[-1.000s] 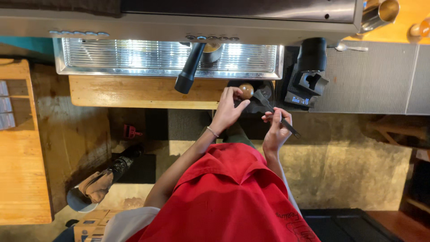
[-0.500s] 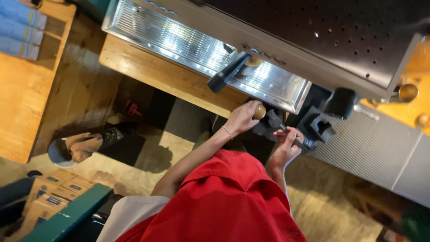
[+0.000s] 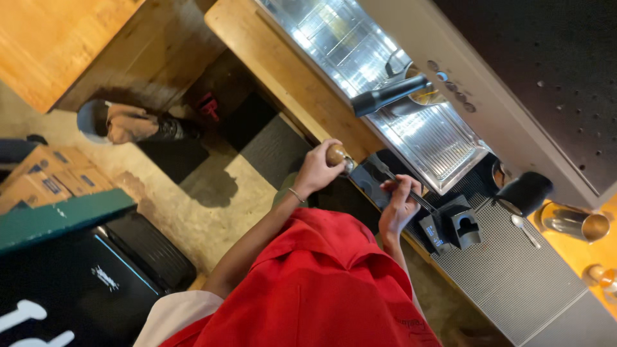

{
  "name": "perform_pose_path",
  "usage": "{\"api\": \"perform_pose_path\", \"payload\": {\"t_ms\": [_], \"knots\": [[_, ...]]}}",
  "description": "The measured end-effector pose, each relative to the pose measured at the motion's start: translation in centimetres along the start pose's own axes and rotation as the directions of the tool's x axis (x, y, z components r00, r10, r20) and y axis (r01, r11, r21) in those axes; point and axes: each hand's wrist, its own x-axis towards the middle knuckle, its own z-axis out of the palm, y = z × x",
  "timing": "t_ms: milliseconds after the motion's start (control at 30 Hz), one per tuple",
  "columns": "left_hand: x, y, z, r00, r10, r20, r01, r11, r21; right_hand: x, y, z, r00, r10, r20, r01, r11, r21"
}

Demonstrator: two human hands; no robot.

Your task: The person places a portafilter on a scale, grinds coffee beans into it, and then uses a distribution tool to level the grounds. They then use a tamper to compress the coffee puck before inserting the portafilter into the espresso machine.

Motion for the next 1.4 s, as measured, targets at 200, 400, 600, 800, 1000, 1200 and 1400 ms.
{"api": "perform_pose_path", "payload": {"t_ms": [200,400,600,800,1000,1200,1400], "knots": [[-1.4,-4.9,-3.0,0.967,-0.134,-0.216,0.125,0.991,-0.054,-0.5,2.4,2.6,0.974,-0.01,0.228,0.001,0.999,0.039],[-2.1,-7.0,-7.2,0.894,-0.264,-0.363,0.204,0.959,-0.194,-1.7,2.6,7.5,0.911,-0.031,0.411,0.02,0.999,0.031],[-1.4,-8.0,-14.0,0.82,-0.359,-0.446,0.227,0.919,-0.322,-3.4,1.5,15.6,0.851,-0.038,0.523,0.019,0.999,0.042],[0.0,-10.6,-23.7,0.778,-0.352,-0.52,0.176,0.917,-0.358,-6.1,1.9,27.0,0.8,-0.007,0.6,-0.026,0.999,0.046],[0.2,-13.1,-33.5,0.718,-0.371,-0.588,0.135,0.904,-0.406,-10.6,2.1,37.9,0.701,0.058,0.711,-0.104,0.994,0.022],[-0.7,-17.4,-39.8,0.632,-0.478,-0.61,0.161,0.851,-0.499,-14.3,1.9,45.9,0.594,0.036,0.804,-0.079,0.997,0.013],[-1.8,-21.4,-43.3,0.444,-0.638,-0.629,-0.005,0.7,-0.714,-17.5,1.0,51.5,0.422,0.062,0.905,-0.031,0.998,-0.054]]}}
